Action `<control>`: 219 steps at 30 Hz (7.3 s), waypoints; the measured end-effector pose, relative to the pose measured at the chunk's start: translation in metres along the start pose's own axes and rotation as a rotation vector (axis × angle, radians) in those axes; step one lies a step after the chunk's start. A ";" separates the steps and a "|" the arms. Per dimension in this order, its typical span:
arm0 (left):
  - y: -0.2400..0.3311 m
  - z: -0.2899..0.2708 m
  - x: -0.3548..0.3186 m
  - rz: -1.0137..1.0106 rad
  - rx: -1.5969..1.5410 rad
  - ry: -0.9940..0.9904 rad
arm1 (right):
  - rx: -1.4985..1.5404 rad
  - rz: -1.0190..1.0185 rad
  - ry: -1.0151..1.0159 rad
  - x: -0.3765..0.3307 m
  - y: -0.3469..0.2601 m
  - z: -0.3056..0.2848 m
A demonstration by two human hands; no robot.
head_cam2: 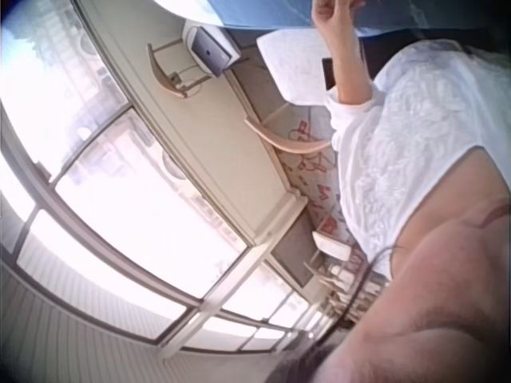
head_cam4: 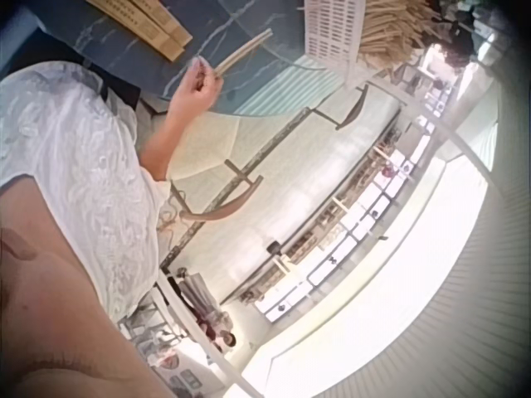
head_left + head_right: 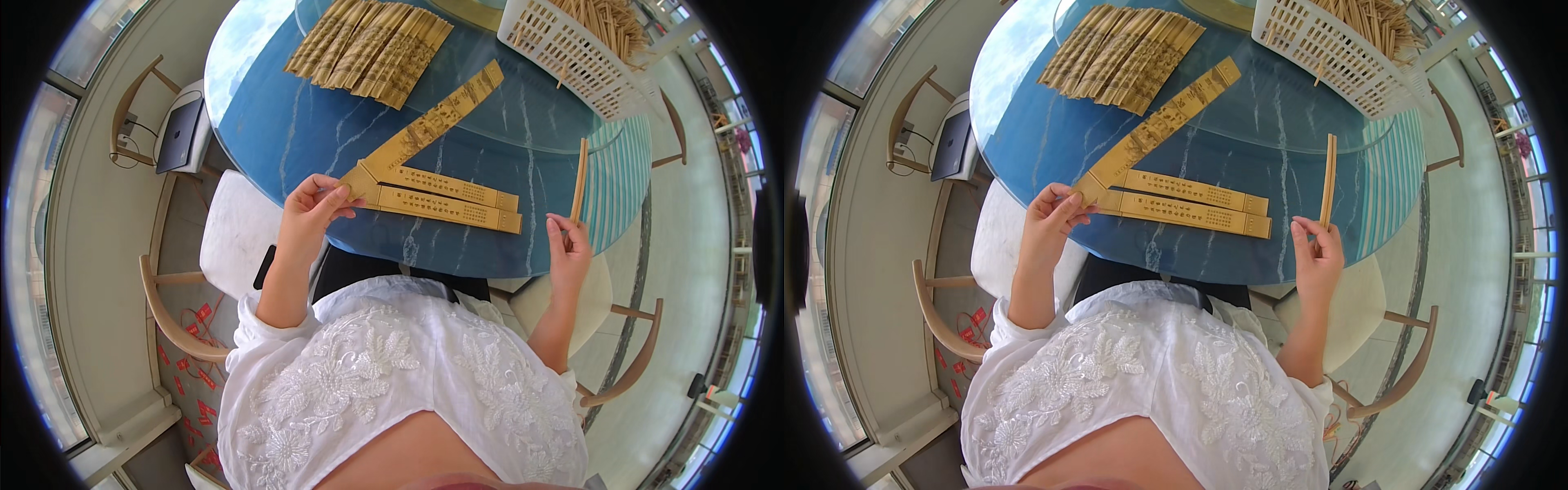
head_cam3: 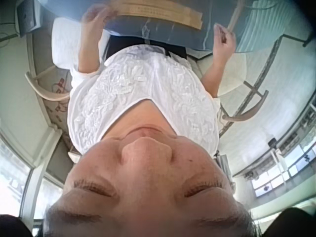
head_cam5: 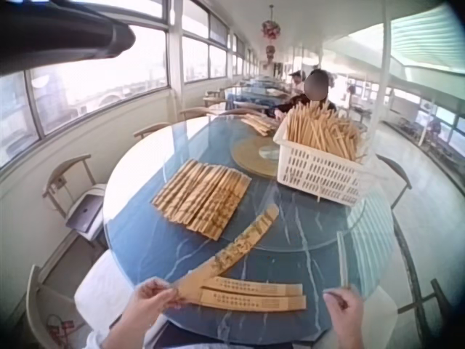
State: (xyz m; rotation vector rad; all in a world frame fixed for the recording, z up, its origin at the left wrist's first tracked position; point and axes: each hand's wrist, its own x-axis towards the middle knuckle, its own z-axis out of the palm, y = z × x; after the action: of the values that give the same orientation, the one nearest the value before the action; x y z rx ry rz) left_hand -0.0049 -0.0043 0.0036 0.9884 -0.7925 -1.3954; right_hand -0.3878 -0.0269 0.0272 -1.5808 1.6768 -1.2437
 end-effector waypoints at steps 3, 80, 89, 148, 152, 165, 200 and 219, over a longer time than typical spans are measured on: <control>-0.010 0.032 -0.018 -0.123 -0.288 0.001 | -0.050 -0.121 -0.120 -0.016 -0.022 0.021; -0.012 0.099 0.052 0.511 0.889 -0.645 | -0.123 -0.268 -0.277 -0.021 -0.023 0.017; -0.011 0.101 0.056 0.459 0.855 -0.655 | -0.411 -0.309 -0.455 -0.027 -0.035 -0.022; 0.017 0.054 0.051 -0.145 0.698 -0.644 | 0.308 0.130 -0.104 0.015 -0.009 -0.045; 0.015 0.052 0.052 -0.161 0.663 -0.620 | 0.340 0.162 0.008 0.014 -0.014 -0.033; 0.016 0.052 0.053 -0.210 0.635 -0.638 | 0.697 0.137 0.101 0.013 -0.012 -0.023; 0.010 0.001 0.021 -0.413 0.382 -0.422 | 0.758 0.207 0.062 0.012 -0.011 -0.002; 0.011 0.005 0.028 -0.421 0.372 -0.523 | 0.591 0.188 0.111 0.009 -0.022 0.029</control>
State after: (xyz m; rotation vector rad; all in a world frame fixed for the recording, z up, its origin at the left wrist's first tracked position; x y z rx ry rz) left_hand -0.0039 -0.0338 0.0127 1.1312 -1.3199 -1.9593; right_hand -0.3536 -0.0407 0.0354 -0.9934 1.3084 -1.5614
